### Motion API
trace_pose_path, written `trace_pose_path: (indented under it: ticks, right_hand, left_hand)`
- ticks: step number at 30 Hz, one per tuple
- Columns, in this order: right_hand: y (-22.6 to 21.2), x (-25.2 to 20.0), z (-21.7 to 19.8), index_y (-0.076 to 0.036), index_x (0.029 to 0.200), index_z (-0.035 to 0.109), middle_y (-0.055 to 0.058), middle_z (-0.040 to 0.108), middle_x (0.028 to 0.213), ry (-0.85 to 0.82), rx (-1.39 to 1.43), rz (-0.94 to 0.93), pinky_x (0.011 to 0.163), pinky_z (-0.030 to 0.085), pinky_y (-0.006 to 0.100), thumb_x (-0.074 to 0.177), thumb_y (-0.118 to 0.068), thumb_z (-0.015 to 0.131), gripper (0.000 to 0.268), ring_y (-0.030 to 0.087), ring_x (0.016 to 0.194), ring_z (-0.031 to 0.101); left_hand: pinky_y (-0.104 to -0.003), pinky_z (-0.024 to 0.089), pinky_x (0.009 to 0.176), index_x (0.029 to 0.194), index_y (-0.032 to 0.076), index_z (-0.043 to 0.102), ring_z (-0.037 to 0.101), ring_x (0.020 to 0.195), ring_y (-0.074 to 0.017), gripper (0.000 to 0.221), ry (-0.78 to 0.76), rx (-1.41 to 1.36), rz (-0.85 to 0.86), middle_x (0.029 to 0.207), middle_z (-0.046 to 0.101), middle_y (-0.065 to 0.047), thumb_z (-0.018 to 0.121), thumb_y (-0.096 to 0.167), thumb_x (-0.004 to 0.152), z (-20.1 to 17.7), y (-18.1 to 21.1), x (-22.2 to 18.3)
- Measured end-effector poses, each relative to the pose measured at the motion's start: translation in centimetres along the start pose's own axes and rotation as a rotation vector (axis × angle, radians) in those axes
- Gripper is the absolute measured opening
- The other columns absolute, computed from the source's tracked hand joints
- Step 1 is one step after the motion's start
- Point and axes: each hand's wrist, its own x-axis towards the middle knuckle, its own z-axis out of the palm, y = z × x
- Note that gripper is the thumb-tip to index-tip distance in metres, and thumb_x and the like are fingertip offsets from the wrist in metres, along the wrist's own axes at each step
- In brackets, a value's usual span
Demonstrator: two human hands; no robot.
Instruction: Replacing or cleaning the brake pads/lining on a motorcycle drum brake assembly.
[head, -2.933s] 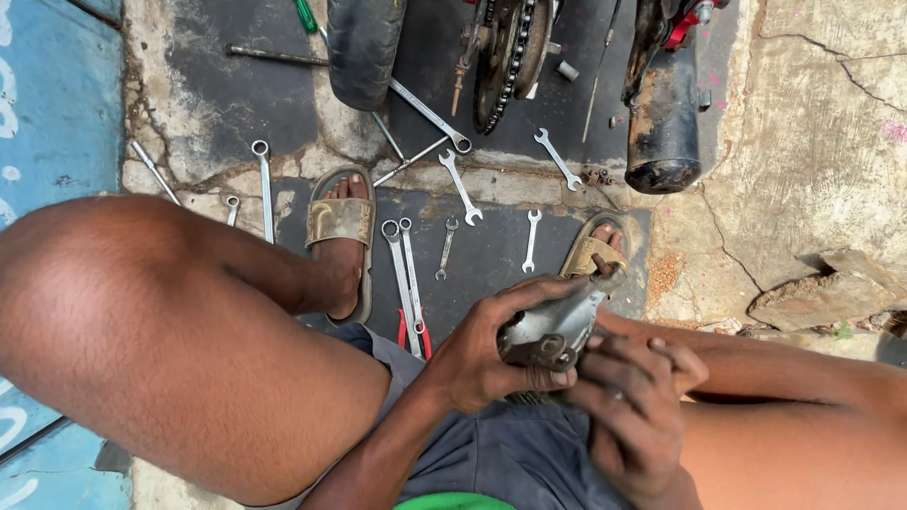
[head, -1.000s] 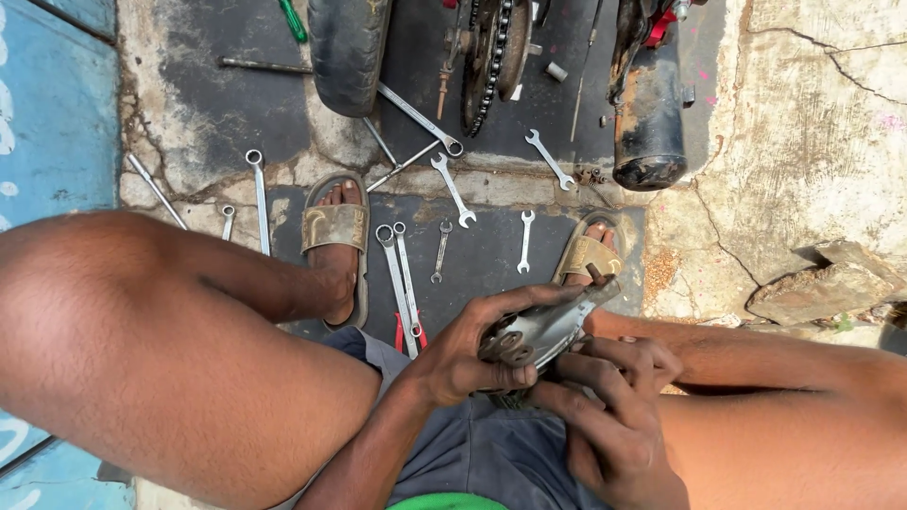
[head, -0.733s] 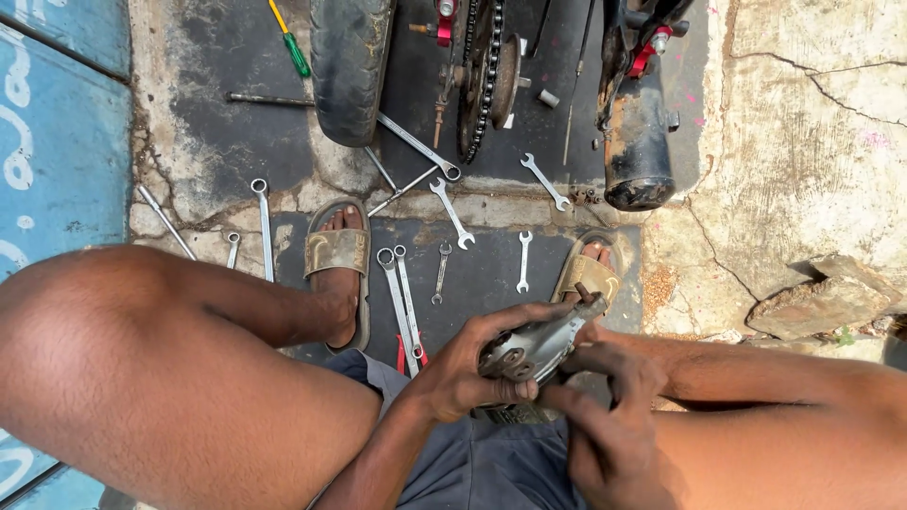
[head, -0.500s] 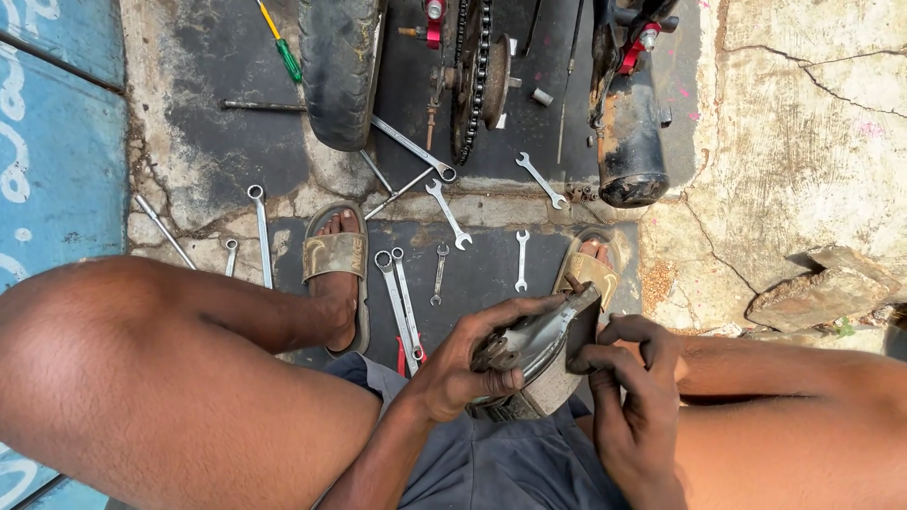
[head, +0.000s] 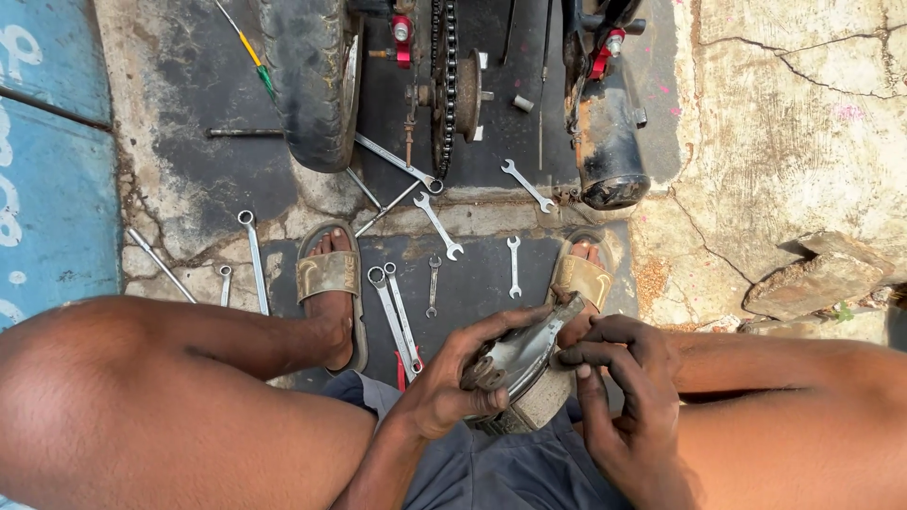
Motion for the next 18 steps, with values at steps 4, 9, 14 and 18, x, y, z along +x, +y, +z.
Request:
trace_pose_path:
  ticks: [4,9,14,18]
  right_hand:
    - [0.7,-0.4,-0.3,-0.003,0.098,0.071,0.013,0.068,0.114,-0.07,0.15,-0.028,0.099,0.045,0.038,0.088,0.0,0.064,0.013,0.026,0.114,0.064]
    - [0.1,0.6,-0.7,-0.003,0.096,0.07,0.013,0.067,0.11,-0.12,0.174,-0.12,0.1,0.047,0.039,0.077,0.002,0.066,0.02,0.029,0.116,0.063]
    - [0.6,0.6,-1.1,-0.004,0.092,0.073,0.008,0.071,0.102,-0.098,0.128,-0.203,0.099,0.047,0.04,0.074,0.003,0.07,0.02,0.025,0.105,0.07]
    - [0.5,0.5,-1.2,-0.007,0.095,0.075,0.005,0.073,0.103,-0.106,0.234,-0.329,0.096,0.055,0.037,0.074,0.0,0.076,0.022,0.021,0.105,0.073]
  left_hand:
    - [-0.05,0.046,0.118,0.151,0.001,0.054,0.06,0.139,-0.0359,0.116,0.008,0.004,-0.011,0.148,0.06,-0.023,0.081,0.071,0.062,-0.1,0.1,0.0]
    - [-0.049,0.048,0.12,0.151,0.001,0.052,0.06,0.139,-0.0357,0.119,0.0,-0.014,-0.006,0.152,0.058,-0.021,0.083,0.072,0.061,0.1,0.5,-0.1]
    - [-0.049,0.049,0.119,0.151,0.0,0.052,0.062,0.136,-0.0355,0.121,-0.023,-0.033,-0.018,0.148,0.061,-0.022,0.083,0.073,0.059,0.0,0.1,0.1]
    - [-0.049,0.049,0.119,0.15,-0.002,0.052,0.062,0.134,-0.0359,0.12,-0.031,-0.038,0.007,0.145,0.061,-0.023,0.083,0.072,0.061,-0.1,0.3,-0.1]
